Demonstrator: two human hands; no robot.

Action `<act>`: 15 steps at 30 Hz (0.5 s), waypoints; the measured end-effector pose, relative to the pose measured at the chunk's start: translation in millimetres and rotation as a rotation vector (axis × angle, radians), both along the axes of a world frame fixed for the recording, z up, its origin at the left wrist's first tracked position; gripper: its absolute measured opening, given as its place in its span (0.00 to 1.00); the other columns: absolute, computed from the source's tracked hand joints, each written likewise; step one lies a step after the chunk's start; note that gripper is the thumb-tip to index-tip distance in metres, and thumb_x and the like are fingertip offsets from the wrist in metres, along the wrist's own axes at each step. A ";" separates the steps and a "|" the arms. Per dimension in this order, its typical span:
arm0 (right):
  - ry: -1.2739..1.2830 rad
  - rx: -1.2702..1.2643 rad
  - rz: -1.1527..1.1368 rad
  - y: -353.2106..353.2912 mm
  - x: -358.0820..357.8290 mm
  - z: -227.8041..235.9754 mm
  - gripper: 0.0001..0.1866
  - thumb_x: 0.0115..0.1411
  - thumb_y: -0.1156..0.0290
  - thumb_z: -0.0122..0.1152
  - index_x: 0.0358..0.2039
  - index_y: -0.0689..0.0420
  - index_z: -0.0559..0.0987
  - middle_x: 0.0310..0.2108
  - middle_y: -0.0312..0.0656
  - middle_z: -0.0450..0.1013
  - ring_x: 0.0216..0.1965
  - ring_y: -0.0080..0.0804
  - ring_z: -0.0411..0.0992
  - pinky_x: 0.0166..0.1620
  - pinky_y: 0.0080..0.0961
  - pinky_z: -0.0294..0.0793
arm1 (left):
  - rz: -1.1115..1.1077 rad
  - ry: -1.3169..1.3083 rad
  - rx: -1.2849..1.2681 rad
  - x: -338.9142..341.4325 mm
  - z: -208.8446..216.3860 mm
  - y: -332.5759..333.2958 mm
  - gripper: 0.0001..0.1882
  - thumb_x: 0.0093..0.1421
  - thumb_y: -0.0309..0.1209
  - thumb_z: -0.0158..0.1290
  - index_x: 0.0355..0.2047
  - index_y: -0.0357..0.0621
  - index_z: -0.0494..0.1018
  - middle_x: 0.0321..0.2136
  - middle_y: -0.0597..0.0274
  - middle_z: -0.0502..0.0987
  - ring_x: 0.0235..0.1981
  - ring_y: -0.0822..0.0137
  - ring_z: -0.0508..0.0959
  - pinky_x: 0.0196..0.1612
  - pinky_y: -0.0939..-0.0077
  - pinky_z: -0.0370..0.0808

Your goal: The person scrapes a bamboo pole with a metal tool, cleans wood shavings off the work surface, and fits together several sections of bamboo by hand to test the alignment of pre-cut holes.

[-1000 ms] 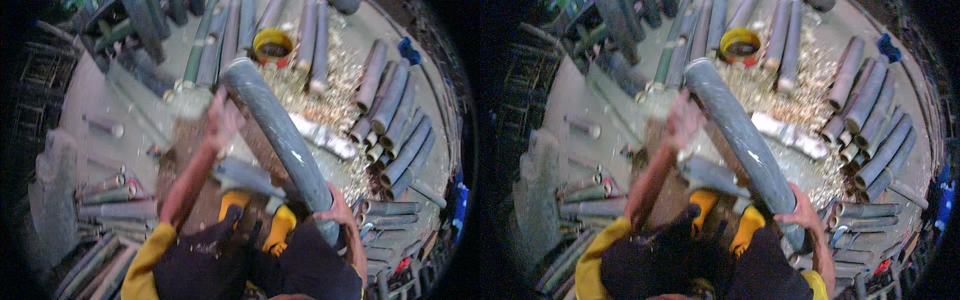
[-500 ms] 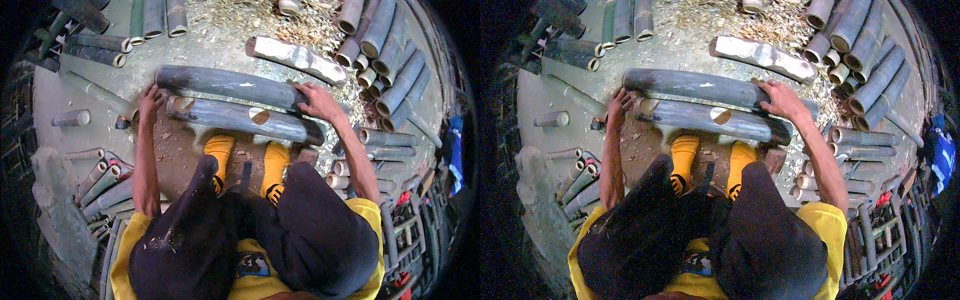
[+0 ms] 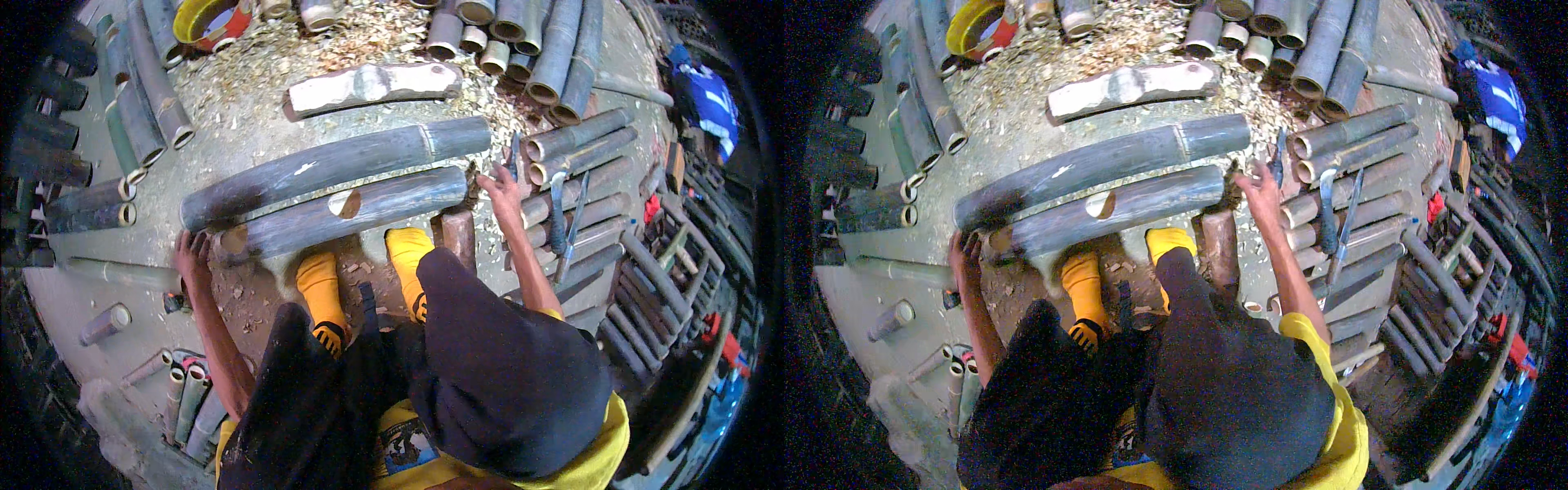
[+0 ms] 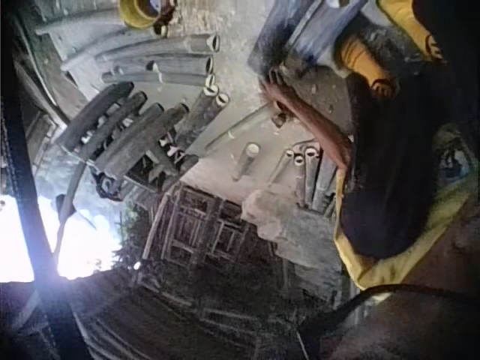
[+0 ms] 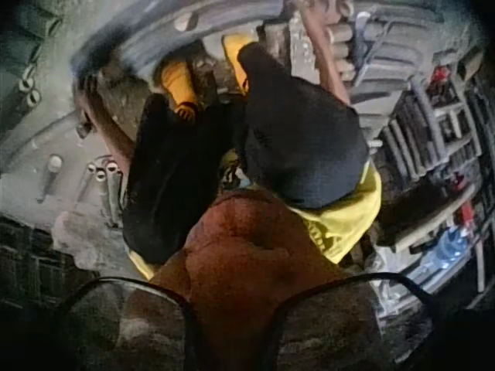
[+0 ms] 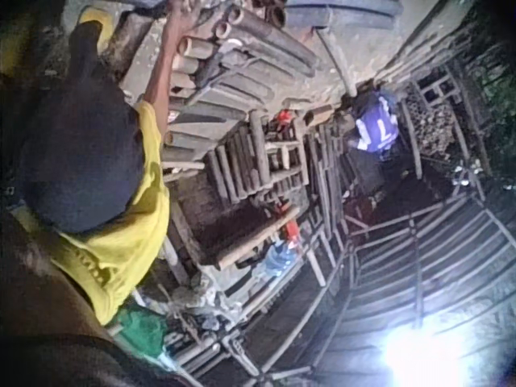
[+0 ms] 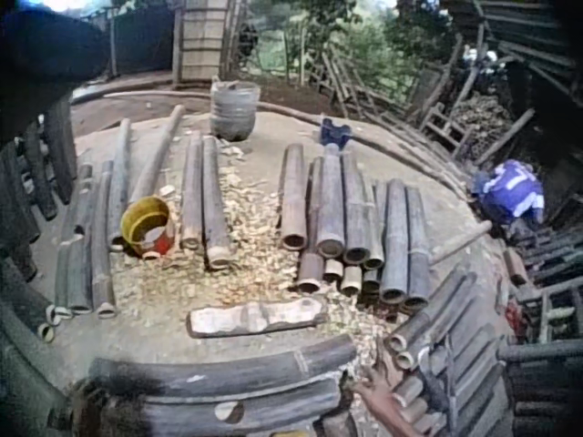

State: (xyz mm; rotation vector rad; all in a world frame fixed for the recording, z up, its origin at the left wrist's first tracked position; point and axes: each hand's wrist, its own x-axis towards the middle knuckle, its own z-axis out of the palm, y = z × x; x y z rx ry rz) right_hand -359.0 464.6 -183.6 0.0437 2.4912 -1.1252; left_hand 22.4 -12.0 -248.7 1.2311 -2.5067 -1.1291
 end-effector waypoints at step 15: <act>-0.049 -0.142 -0.006 31.0 -66.6 -46.6 0.21 0.54 0.67 0.58 0.48 0.60 0.70 0.39 0.37 0.72 0.37 0.24 0.68 0.35 0.24 0.67 | 0.786 0.499 0.717 -65.9 9.8 1.0 0.21 0.57 0.35 0.51 0.49 0.43 0.63 0.35 0.62 0.72 0.36 0.66 0.73 0.36 0.70 0.74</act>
